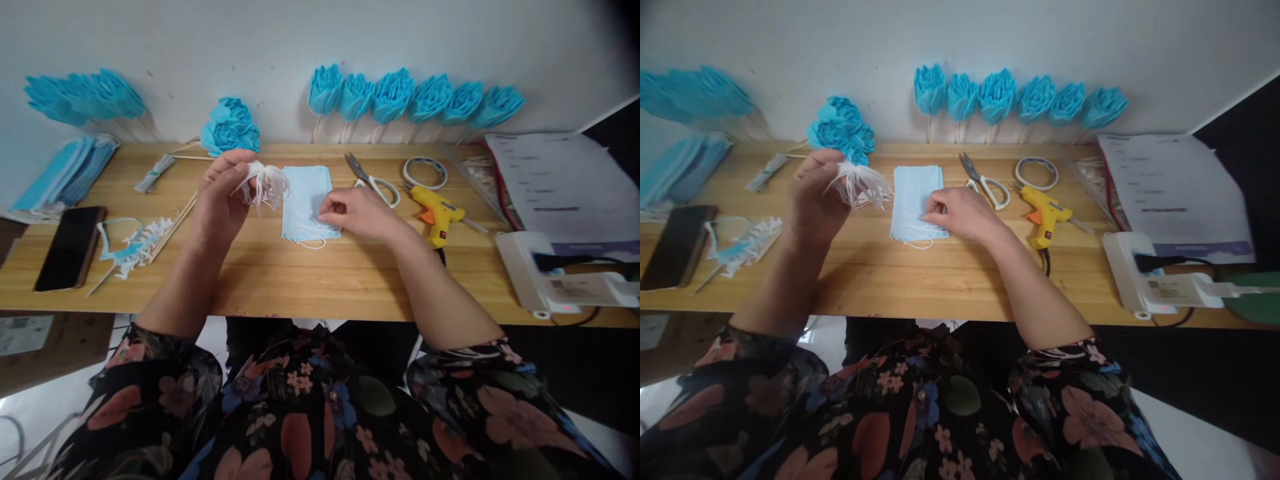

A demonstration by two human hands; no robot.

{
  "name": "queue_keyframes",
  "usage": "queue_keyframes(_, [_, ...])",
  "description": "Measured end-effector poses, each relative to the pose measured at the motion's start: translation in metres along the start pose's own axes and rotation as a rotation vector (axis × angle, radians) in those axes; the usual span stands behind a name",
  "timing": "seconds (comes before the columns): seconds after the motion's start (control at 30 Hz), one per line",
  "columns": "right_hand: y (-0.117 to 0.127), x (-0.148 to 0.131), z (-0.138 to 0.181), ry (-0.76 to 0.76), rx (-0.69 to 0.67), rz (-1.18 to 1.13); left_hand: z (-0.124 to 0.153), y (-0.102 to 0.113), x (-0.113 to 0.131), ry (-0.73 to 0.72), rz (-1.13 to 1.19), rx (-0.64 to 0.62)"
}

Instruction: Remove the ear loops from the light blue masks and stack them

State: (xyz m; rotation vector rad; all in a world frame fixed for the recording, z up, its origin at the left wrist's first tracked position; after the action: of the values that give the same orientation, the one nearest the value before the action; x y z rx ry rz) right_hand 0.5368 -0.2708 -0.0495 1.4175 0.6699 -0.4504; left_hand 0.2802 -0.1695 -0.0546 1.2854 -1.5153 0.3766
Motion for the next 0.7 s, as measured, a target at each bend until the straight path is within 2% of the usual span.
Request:
queue_keyframes(0.07, [0.0, -0.005, 0.002, 0.009, -0.053, 0.143, 0.004, 0.0, 0.011, 0.012, 0.075, -0.096])
queue_keyframes(0.2, [-0.003, -0.01, 0.004, 0.047, -0.128, 0.286, 0.011, -0.007, 0.036, 0.084, 0.132, -0.465])
queue_keyframes(0.27, [-0.006, -0.009, 0.003, 0.071, -0.147, 0.312, 0.011, -0.014, 0.041, 0.107, 0.103, -0.539])
queue_keyframes(0.3, [-0.008, -0.008, 0.003, 0.083, -0.152, 0.317, 0.01, -0.017, 0.041, 0.111, 0.082, -0.519])
queue_keyframes(0.4, [-0.009, -0.008, 0.001, 0.114, -0.155, 0.299, 0.009, -0.027, 0.032, 0.118, 0.036, -0.35])
queue_keyframes(0.5, [-0.006, -0.011, 0.002, 0.089, -0.117, 0.198, 0.011, -0.038, 0.023, 0.11, 0.015, -0.233])
queue_keyframes(0.57, [-0.003, -0.014, 0.003, 0.053, -0.088, 0.079, 0.014, -0.045, 0.021, 0.095, -0.009, -0.223])
queue_keyframes(0.7, [-0.002, -0.014, 0.004, 0.022, -0.067, -0.205, 0.017, -0.055, 0.023, 0.063, -0.063, -0.318])
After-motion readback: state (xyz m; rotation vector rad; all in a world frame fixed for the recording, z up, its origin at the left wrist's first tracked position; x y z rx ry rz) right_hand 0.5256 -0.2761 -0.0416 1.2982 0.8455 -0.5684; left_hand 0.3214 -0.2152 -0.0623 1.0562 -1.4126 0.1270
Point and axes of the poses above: each hand's wrist, its own z-axis away from the middle knuckle, its own y-axis out of the back of the hand, x = y × z, the point moved 1 cm from there along -z, towards the middle knuckle, and after that the axes turned 2 degrees about -x, right-handed, at the moved point
